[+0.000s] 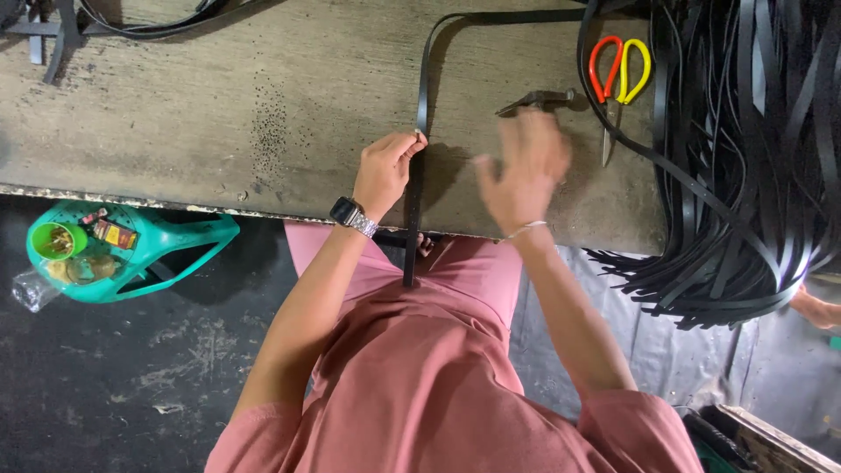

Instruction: Hammering a punch into a leather strip to create holes or markings at regular intervals.

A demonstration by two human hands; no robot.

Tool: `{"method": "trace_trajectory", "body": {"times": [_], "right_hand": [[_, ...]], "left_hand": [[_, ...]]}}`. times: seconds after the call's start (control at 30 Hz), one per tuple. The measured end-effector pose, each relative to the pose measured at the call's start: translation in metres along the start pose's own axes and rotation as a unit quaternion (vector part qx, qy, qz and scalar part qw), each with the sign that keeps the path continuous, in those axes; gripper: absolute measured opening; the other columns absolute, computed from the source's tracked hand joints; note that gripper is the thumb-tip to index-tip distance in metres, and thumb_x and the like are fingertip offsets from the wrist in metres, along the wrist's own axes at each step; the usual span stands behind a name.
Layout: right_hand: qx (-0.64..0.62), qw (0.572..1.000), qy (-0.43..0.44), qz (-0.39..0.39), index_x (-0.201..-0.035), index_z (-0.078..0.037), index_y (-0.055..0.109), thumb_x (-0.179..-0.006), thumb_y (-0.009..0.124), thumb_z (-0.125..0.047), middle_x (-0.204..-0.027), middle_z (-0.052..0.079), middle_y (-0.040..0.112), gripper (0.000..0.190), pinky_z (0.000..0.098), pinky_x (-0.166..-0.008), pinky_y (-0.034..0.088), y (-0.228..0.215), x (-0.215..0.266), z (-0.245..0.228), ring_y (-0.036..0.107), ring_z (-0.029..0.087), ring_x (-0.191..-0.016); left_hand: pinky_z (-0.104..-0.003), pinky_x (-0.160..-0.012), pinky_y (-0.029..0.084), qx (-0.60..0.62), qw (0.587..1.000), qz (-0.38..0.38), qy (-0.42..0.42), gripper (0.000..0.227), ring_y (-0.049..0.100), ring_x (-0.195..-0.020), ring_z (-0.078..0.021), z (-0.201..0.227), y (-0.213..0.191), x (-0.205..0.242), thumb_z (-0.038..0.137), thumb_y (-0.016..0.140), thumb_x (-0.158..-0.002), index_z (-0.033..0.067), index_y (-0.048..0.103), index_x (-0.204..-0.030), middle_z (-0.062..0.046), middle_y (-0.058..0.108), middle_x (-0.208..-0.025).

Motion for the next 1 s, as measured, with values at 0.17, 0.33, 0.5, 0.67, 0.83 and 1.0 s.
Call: {"method": "trace_trajectory", "body": {"times": [0.17,0.33,0.5,0.67,0.83,1.0], "right_hand": [[0.172,0.983,0.061,0.005,-0.127,-0.009,0.064,-0.097,0.074,-0.042,-0.127,0.011,0.054,0.045,0.0525,-0.103,0.032,0.061,0.027,0.120,0.043,0.030,-0.126],[0.088,0.982,0.146,-0.087,-0.130,-0.011,0.056,-0.108,0.054,-0.041,-0.106,0.013,0.070,0.037,0.0534,-0.082,0.052,0.061,0.020,0.128,0.070,0.037,-0.101],[-0.201,0.975,0.070,-0.070,-0.091,-0.016,0.059,-0.105,0.059,-0.056,-0.077,0.005,0.070,0.042,0.0425,-0.067,0.054,0.019,0.033,0.073,0.072,0.033,-0.074],[-0.241,0.967,0.058,-0.061,-0.099,-0.009,0.052,-0.102,0.053,-0.057,-0.065,0.018,0.061,0.048,0.0467,-0.059,0.051,-0.016,0.032,0.006,0.067,0.043,-0.063],[-0.262,0.949,0.031,-0.172,-0.092,-0.005,0.049,-0.103,0.059,-0.043,-0.056,0.019,0.054,0.041,0.0427,-0.053,0.046,0.007,0.033,-0.009,0.063,0.043,-0.057],[-0.240,0.954,0.066,-0.166,-0.081,-0.006,0.050,-0.102,0.060,-0.048,-0.061,0.021,0.057,0.048,0.0468,-0.055,0.045,-0.002,0.027,0.001,0.060,0.040,-0.059]], "left_hand": [[-0.033,-0.072,0.061,-0.021,0.999,-0.014,0.027,0.011,0.074,-0.078,-0.0268,-0.006,0.008,0.007,-0.002,0.069,-0.097,0.0072,0.073,-0.096,-0.006,0.073,-0.082],[-0.032,-0.072,0.060,-0.026,0.999,-0.005,0.028,0.014,0.074,-0.077,-0.0267,0.002,0.004,0.003,-0.003,0.067,-0.096,0.0080,0.075,-0.094,-0.004,0.072,-0.081],[-0.034,-0.072,0.059,-0.029,0.999,-0.027,0.015,0.008,0.072,-0.075,-0.0282,-0.001,0.005,0.007,0.004,0.068,-0.099,0.0106,0.071,-0.095,-0.005,0.068,-0.075],[-0.031,-0.071,0.058,-0.066,0.997,-0.046,0.009,0.010,0.071,-0.074,-0.0253,-0.014,0.017,0.013,0.009,0.065,-0.102,0.0133,0.073,-0.097,-0.003,0.067,-0.075],[-0.029,-0.070,0.056,-0.066,0.997,-0.044,0.004,0.011,0.070,-0.072,-0.0238,-0.022,0.017,0.015,0.010,0.066,-0.102,0.0132,0.072,-0.094,-0.001,0.064,-0.072],[-0.032,-0.070,0.058,-0.069,0.996,-0.052,0.011,0.012,0.071,-0.077,-0.0261,-0.004,0.012,0.008,0.003,0.063,-0.100,0.0124,0.071,-0.097,-0.005,0.068,-0.077]]}}
Point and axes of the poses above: each hand's wrist, its own x-axis away from the middle knuckle, its own y-axis out of the palm, z = x × y, the point moved 10 cm from there along -x, towards the middle knuckle
